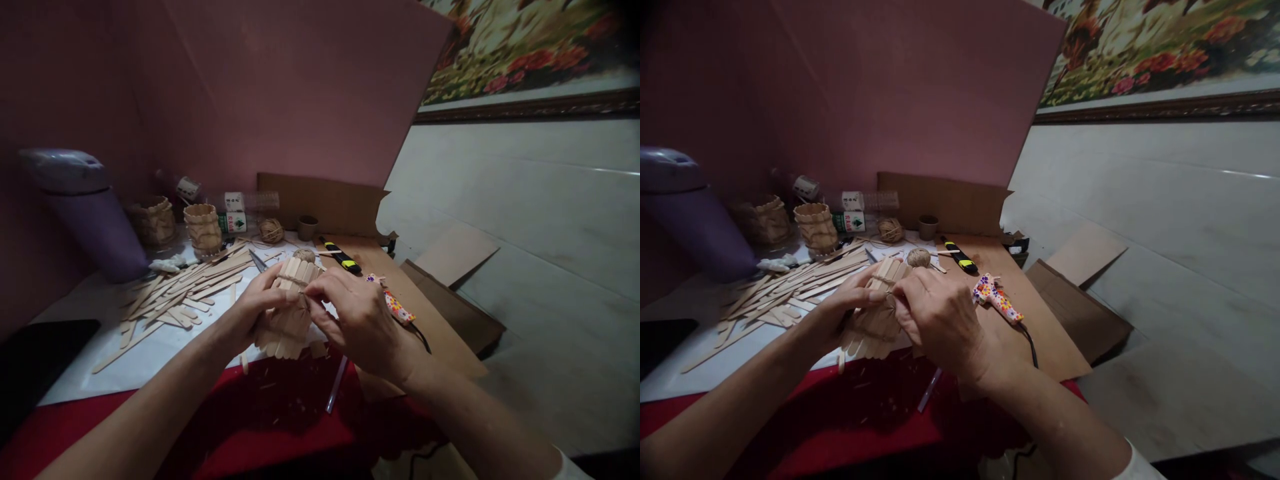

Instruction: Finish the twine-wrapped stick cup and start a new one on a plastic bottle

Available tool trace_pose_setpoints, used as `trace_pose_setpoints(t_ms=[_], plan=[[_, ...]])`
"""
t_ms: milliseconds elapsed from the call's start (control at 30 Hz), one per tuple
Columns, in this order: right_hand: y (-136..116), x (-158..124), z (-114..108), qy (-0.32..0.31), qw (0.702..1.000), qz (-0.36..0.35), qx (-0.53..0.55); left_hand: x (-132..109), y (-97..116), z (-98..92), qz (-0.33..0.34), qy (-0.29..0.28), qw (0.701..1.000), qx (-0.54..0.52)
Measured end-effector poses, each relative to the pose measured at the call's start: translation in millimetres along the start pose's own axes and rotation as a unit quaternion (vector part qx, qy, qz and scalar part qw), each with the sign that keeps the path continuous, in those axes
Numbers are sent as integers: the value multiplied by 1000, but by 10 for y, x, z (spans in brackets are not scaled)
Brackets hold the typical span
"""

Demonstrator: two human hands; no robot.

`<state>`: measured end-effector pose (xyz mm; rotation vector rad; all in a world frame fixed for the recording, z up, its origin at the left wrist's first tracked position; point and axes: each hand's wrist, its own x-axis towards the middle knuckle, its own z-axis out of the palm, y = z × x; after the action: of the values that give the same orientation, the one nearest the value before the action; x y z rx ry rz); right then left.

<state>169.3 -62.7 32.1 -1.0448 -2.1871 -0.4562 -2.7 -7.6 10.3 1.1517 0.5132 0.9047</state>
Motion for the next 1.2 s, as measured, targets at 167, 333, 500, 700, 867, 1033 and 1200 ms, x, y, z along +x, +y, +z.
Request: trace_pose_setpoints(t_ms=[167,333,500,700,867,1033,1200], plan=[[-10,-20,-2,-10,1000,15,6,-1,-37,-44,0,-39,999,-25],[-29,-62,31,15,999,43,24,-5,-41,-29,4,-43,999,-16],[-57,-71,31,18,998,60,23,-4,-33,3,11,-14,1000,26],[-63,-43,-12,-16,999,42,-7,0,-59,9,12,-12,999,34],[-60,-35,-11,-11,999,39,-9,5,-81,1,14,-20,999,32],[-71,-46,9,-3,999,45,30,24,-103,-5,10,3,999,34],[-80,-66,33,17,985,99,137,6,-60,17,-2,38,999,30]])
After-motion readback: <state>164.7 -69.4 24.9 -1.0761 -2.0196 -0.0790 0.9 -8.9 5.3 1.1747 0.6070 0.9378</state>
